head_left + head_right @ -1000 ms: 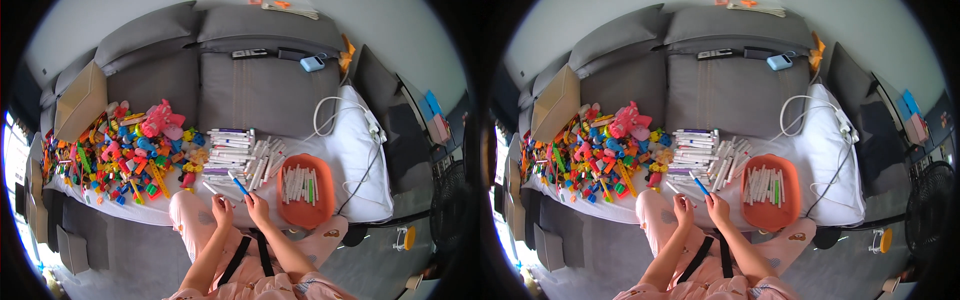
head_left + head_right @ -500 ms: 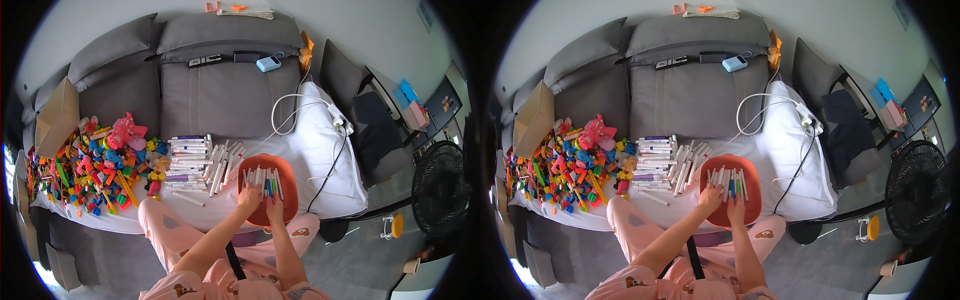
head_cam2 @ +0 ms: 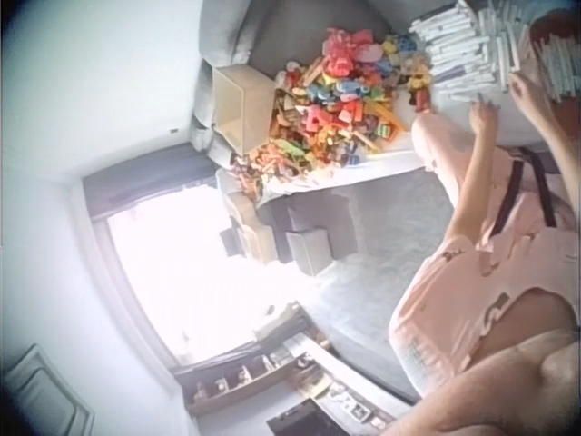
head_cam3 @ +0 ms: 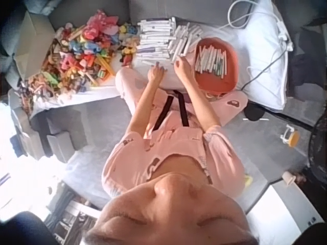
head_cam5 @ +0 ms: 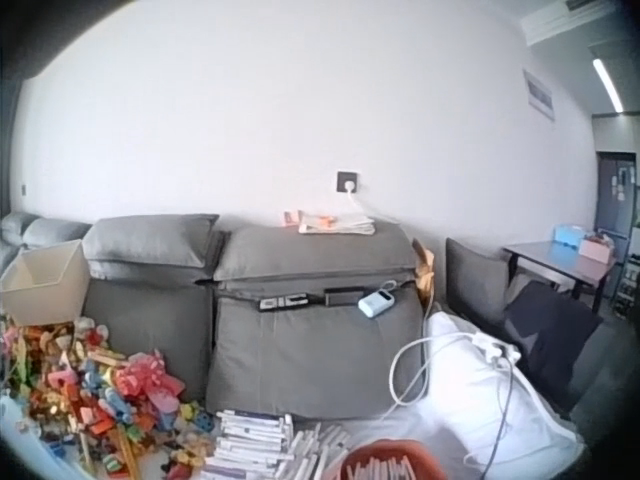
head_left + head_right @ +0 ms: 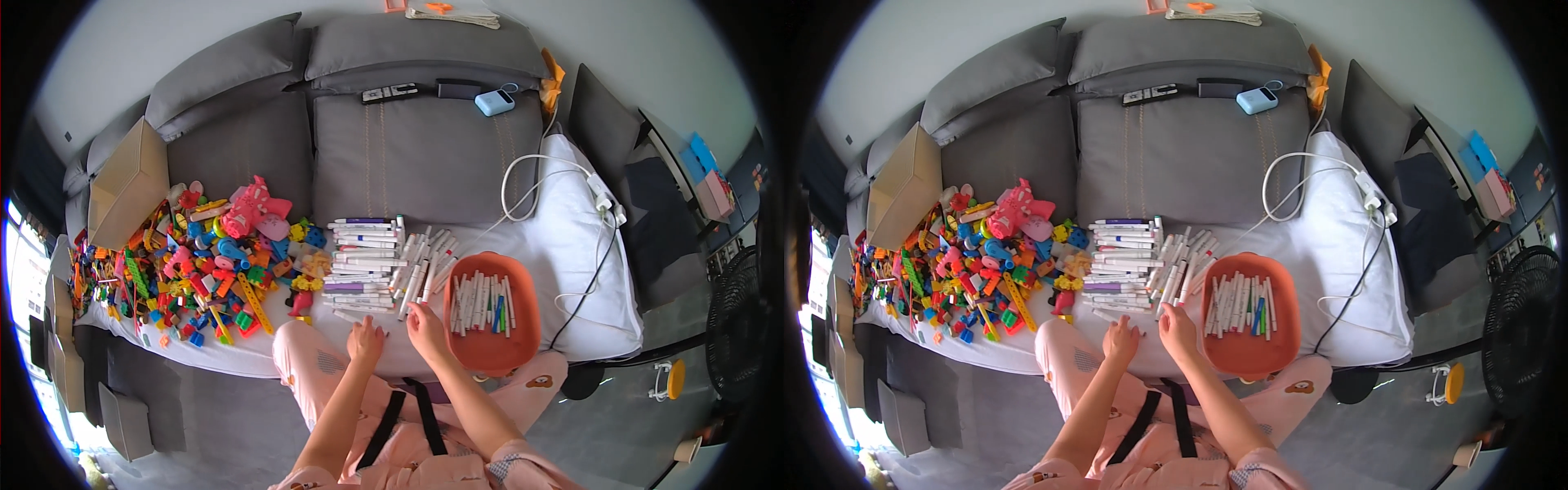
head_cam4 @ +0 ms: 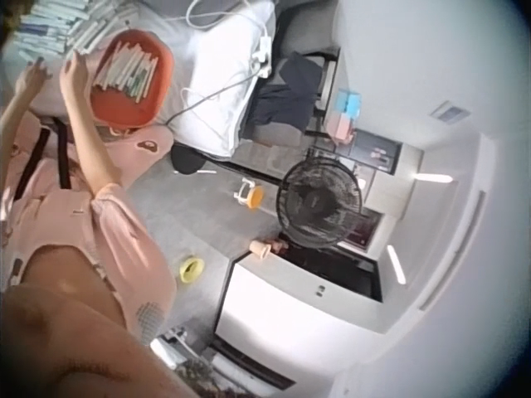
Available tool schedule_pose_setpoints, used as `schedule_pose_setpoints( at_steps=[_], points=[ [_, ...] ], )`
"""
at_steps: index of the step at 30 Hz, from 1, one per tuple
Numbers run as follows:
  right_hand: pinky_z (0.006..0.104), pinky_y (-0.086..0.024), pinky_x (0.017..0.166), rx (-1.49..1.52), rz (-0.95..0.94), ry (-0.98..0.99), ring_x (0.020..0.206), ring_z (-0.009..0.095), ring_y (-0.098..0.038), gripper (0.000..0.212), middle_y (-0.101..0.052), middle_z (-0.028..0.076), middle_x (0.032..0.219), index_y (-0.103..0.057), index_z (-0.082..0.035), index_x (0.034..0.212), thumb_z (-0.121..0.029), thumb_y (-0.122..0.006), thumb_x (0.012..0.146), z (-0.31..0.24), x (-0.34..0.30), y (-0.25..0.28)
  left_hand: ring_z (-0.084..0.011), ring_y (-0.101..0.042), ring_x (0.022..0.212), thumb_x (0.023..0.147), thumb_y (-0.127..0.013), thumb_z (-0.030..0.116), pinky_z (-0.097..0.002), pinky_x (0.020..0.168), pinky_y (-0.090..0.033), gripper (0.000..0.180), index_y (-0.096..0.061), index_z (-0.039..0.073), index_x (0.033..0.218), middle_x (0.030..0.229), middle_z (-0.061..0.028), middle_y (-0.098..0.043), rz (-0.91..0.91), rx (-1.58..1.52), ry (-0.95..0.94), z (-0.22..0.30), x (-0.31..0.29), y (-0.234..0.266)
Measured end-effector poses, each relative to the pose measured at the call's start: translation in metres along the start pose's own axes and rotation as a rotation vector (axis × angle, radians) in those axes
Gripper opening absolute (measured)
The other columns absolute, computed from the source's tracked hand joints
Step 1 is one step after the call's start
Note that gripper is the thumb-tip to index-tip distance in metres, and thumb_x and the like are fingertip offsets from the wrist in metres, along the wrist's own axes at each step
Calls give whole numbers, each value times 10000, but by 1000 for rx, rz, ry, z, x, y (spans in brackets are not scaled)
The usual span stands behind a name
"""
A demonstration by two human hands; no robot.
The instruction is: The person picks up markers one by one and places them into a red bowl.
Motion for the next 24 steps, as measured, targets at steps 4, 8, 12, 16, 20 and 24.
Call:
schedule_pose_setpoints(
  at_steps=[4, 8, 12, 16, 20, 24],
  points=[
    [451, -523, 633, -439, -297, -270, 777, 377, -625, 491, -536, 244, 1004, -475, -117, 1258, -297, -599, 818, 16, 4, -43, -393, -607, 807, 827, -626, 325, -457, 713, -501, 339, -544, 70, 1034, 917, -244, -571, -223, -70, 100, -31, 3, 3],
    [454, -515, 612, -581, -287, -254, 763, 370, -623, 453, -548, 211, 963, -493, -106, 1193, -265, -631, 792, 17, 1, -56, -407, -596, 788, 809, -616, 258, -469, 706, -489, 279, -534, 52, 979, 897, -257, -564, -204, -166, 128, -52, -1, -9],
    [453, -501, 609, -536, -280, -262, 753, 357, -621, 345, -570, 179, 932, -500, -87, 1043, -215, -662, 767, 31, -24, -54, -412, -576, 758, 781, -588, 160, -473, 702, -479, 223, -526, 52, 965, 879, -251, -557, -83, -254, 104, -58, -3, -17],
    [454, -492, 627, -387, -199, -259, 762, 360, -615, 447, -595, 181, 878, -444, -83, 1145, -185, -656, 764, 20, -34, -49, -416, -564, 748, 780, -582, 141, -476, 696, -470, 216, -525, 50, 967, 873, -243, -552, -36, -224, 88, -57, -8, -9],
    [451, -490, 631, -429, -160, -240, 761, 361, -616, 588, -613, 180, 882, -367, -77, 1273, -155, -649, 763, 23, -28, -45, -319, -560, 681, 779, -600, 109, -415, 643, -472, 217, -543, 58, 981, 869, -195, -545, -25, -429, 130, -43, -17, 1],
    [405, -501, 601, -310, -62, -310, 690, 309, -638, 581, -638, 166, 821, -405, -3, 1274, -106, -656, 760, 41, -28, -43, -193, -527, 619, 798, -608, 73, -322, 587, -468, 232, -561, 56, 1025, 878, -129, -534, -20, -537, 56, -10, -25, 16]
  ],
)
Point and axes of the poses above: each hand's wrist, its own x-axis towards the middle knuckle, its own y-axis out of the back of the hand, z = x × y, the point moved 2 cm from there along x, towards the middle knuckle
